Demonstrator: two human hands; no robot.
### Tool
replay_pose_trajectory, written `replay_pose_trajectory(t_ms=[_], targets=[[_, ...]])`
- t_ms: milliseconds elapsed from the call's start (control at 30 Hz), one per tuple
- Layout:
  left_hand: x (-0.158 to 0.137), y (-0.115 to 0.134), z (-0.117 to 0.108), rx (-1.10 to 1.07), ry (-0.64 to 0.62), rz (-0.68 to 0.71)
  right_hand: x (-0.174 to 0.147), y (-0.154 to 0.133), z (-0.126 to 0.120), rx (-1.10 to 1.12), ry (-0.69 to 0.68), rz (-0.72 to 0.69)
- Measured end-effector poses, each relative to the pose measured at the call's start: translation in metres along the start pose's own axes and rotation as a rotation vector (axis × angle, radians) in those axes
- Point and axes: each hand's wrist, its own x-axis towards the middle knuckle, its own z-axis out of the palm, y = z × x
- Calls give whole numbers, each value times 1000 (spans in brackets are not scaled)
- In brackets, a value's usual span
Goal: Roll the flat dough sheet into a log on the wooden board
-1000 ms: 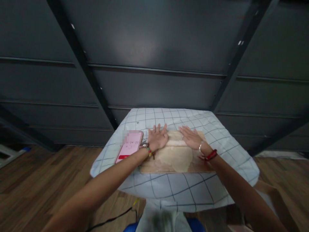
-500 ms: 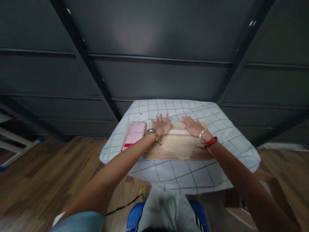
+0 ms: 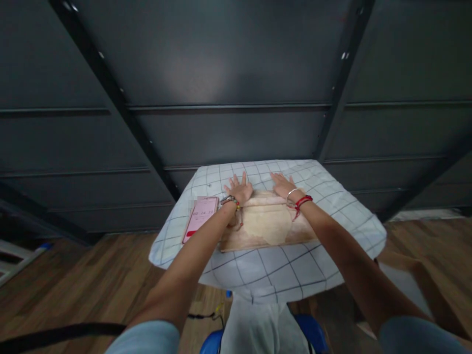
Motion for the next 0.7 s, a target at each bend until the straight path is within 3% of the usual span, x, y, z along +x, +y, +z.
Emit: replay_pose_trajectory(t_ms=[200,300,500,700], targets=[[1,1,1,41,-20,-46,-3,-2,-1,7,19,-25],[-20,-3,5,64,-81,30,-29,-4,1,-22,6,-118],[-73,-3,2,144,-28,147,-85,-13,-2,-33,29,-174],[-101,-7,-1,131,-11,228,-112,-17,1,-6,49,-231]])
